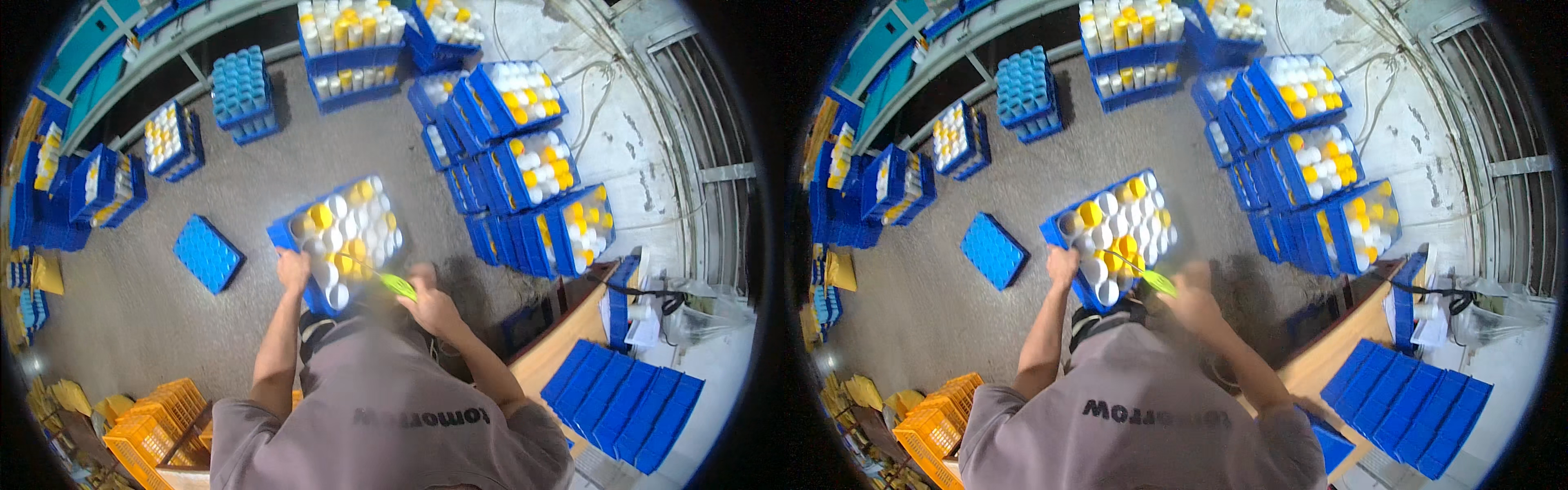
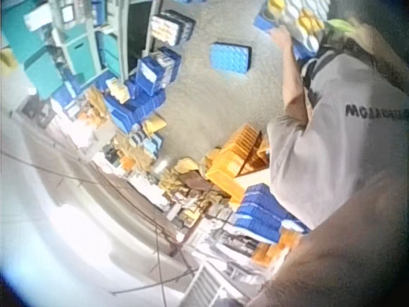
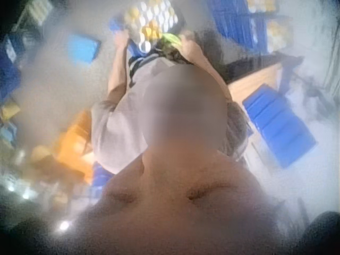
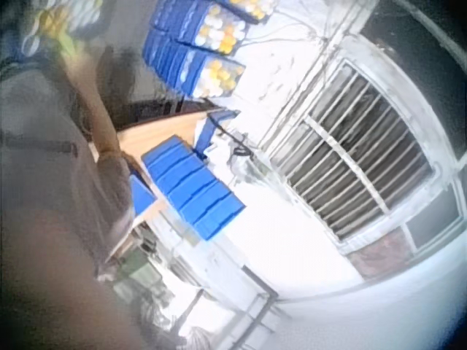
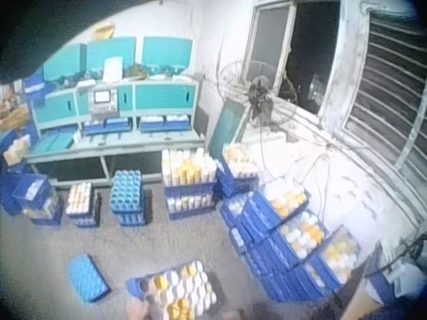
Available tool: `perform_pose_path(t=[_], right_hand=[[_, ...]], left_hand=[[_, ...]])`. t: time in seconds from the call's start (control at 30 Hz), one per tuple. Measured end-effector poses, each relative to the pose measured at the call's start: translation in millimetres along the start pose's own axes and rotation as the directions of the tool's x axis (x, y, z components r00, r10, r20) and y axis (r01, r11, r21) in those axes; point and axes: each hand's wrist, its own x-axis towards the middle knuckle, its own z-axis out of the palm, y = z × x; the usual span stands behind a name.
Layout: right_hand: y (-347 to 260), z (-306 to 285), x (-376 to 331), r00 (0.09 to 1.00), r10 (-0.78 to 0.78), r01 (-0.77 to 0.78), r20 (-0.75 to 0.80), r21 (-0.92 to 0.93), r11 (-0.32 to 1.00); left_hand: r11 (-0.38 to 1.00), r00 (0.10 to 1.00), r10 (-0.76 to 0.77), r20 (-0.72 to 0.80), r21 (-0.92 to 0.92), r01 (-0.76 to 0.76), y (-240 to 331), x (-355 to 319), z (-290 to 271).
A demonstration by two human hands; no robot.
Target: The person repeatedly picks up blue trays filled with small white and yellow containers, uses a green handheld scanner to scan the contents, and places the trays onto a conveyor or into bins. The person also briefly rubs their face with both hands during the task.
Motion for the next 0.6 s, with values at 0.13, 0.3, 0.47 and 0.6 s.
perform_pose_path(t=[0.13, 0.3, 0.47, 0.6], right_hand=[[-41, 12, 11, 0.98, -0.187, 0.168, -0.069, -0.22, 0.961], [-58, 20, 15, 0.931, -0.322, 0.251, -0.175, -0.335, 0.908], [-65, 16, 20, 0.915, -0.338, 0.273, -0.222, -0.276, 0.921], [-55, -6, 38, 0.998, 0.052, -0.043, 0.025, -0.297, 0.954]], left_hand=[[0.999, 0.999, -0.037, 0.033, 0.012, 0.037, -15, -7, -12], [0.997, 0.997, -0.071, 0.032, 0.012, 0.07, -21, -12, -34], [0.995, 0.994, -0.096, 0.048, -0.02, 0.097, -32, -13, -42], [0.995, 0.997, -0.073, 0.032, -0.072, 0.075, -54, -12, -45]])
